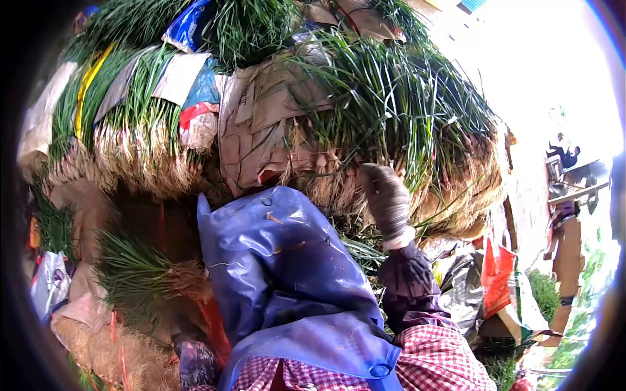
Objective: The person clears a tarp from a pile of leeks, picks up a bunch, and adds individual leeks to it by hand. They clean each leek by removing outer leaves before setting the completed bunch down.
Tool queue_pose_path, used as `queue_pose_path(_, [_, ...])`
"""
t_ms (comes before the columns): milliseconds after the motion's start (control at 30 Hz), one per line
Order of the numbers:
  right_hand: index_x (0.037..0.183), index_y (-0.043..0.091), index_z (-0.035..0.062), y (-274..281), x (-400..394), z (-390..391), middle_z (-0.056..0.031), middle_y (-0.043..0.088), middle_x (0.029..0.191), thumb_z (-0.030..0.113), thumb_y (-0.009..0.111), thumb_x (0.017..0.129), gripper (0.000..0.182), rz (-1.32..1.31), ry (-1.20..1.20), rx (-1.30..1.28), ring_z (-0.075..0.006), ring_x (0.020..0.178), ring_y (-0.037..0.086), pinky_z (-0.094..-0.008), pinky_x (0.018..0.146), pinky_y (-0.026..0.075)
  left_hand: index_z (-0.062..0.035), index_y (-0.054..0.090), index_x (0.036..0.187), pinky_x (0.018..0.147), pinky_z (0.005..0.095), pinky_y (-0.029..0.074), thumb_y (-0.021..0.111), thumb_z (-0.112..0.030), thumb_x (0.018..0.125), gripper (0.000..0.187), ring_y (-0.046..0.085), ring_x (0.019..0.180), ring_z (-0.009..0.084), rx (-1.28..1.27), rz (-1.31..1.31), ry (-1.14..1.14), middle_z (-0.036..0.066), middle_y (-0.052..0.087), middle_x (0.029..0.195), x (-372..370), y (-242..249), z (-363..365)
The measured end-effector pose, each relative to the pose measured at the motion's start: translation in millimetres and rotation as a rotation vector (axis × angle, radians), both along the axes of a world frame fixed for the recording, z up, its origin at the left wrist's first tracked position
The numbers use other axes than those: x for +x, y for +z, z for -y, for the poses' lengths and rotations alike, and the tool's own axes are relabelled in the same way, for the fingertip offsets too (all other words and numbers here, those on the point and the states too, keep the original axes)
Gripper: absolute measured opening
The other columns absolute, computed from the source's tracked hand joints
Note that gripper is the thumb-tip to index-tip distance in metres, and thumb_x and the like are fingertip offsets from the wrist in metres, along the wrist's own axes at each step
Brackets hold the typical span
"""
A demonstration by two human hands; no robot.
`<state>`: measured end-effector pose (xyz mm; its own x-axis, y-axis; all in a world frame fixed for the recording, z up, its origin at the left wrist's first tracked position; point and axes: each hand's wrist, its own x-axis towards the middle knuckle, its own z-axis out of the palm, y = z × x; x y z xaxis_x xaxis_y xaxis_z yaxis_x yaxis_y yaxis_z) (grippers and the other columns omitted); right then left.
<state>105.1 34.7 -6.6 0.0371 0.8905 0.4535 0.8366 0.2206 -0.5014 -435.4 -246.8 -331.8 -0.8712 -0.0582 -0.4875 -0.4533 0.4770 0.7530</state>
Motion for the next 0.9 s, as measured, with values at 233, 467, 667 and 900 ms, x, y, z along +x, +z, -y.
queue_pose_path(233, [0.089,0.068,0.0161,-17,83,-62,-0.0066,0.066,0.080,0.036,0.070,0.077,0.024,0.275,-0.172,-0.051,-0.0270,0.073,0.064,-0.0388,0.065,0.051,-0.0130,0.059,0.116,0.078,0.0245,0.045,0.061,-0.030,0.091,0.031,0.057,0.085,0.0097,0.629,-0.281,-0.395,0.001,0.061,0.099,73,213,-154])
queue_pose_path(467, [0.081,0.069,0.0054,0,87,-116,-0.0041,0.065,0.069,0.021,0.067,0.083,0.016,-0.623,0.268,-0.516,-0.0128,0.058,0.059,-0.0273,0.056,0.047,-0.0083,0.060,0.105,0.073,0.0289,0.052,0.057,-0.028,0.093,0.023,0.058,0.077,0.0133,1.013,-0.203,-1.270,0.003,0.060,0.086,273,345,-244])
queue_pose_path(667, [0.103,0.065,-0.0018,27,27,-30,-0.0087,0.068,0.081,0.029,0.074,0.081,0.039,-0.767,0.484,-0.637,-0.0159,0.076,0.063,-0.0305,0.074,0.052,-0.0017,0.056,0.109,0.073,0.0275,0.047,0.050,-0.051,0.094,0.052,0.059,0.079,0.0144,0.811,0.433,-1.621,0.006,0.060,0.086,389,312,-247])
queue_pose_path(900, [0.091,0.067,0.0028,-42,40,11,-0.0058,0.068,0.076,0.017,0.067,0.087,0.015,-0.477,0.044,-0.232,-0.0134,0.065,0.061,-0.0280,0.061,0.050,-0.0069,0.052,0.084,0.047,0.0249,0.040,0.051,-0.040,0.096,0.035,0.047,0.051,0.0139,0.983,1.126,-1.412,0.004,0.053,0.065,381,298,-215])
